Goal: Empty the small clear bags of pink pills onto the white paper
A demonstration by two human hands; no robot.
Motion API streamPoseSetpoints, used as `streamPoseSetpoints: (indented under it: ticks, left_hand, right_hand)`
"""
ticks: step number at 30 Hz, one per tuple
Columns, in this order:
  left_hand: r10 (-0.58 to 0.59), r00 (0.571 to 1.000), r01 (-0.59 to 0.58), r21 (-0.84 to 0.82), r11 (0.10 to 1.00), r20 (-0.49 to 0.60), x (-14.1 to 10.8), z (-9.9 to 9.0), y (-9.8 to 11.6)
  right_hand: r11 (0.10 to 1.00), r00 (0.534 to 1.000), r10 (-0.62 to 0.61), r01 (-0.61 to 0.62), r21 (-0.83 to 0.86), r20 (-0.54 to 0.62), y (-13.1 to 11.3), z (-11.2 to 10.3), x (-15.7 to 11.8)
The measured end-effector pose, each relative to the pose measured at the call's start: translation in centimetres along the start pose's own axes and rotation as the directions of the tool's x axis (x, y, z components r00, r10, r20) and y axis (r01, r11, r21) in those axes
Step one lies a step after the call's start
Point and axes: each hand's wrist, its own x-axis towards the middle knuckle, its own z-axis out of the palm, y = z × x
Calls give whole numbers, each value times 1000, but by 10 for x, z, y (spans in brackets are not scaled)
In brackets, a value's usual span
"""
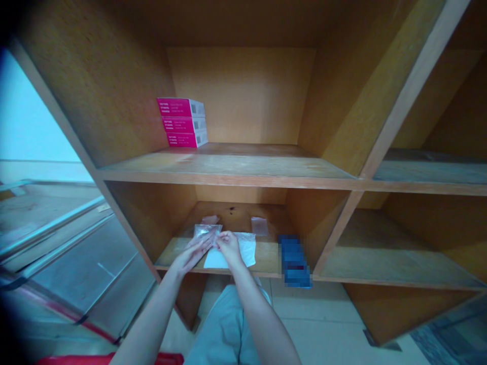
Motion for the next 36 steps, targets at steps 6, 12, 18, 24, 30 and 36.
streamPoseSetpoints:
  ticks: [6, 12, 18, 24, 30, 36]
  left_hand:
    - [-32, 998, 29, -38, 999, -53, 2, -5, -5]
    - [-23, 1000, 22, -30, 999, -16, 0, -2, 0]
    - [-6, 993, 14, 68, 998, -114, 2, -2, 0]
    - [-53, 986, 77, 153, 985, -157, 2, -2, -3]
    - [-49, 994, 69, 218, 974, -94, 1, -1, -4]
    - [-57, 992, 86, 286, 954, -110, 0, 7, -2]
  right_hand:
    - [991, 990, -130, 128, -32, -61, 1, -5, 4]
    - [971, 963, -231, 220, -92, -140, -2, -11, 9]
    - [958, 977, -214, 209, -196, -6, -15, -17, 4]
    - [943, 969, -230, 244, -226, 87, -12, -19, -1]
    - [949, 969, -240, 245, -200, 50, -1, -21, 4]
    - [959, 976, -216, 209, -190, -17, -1, -24, 1]
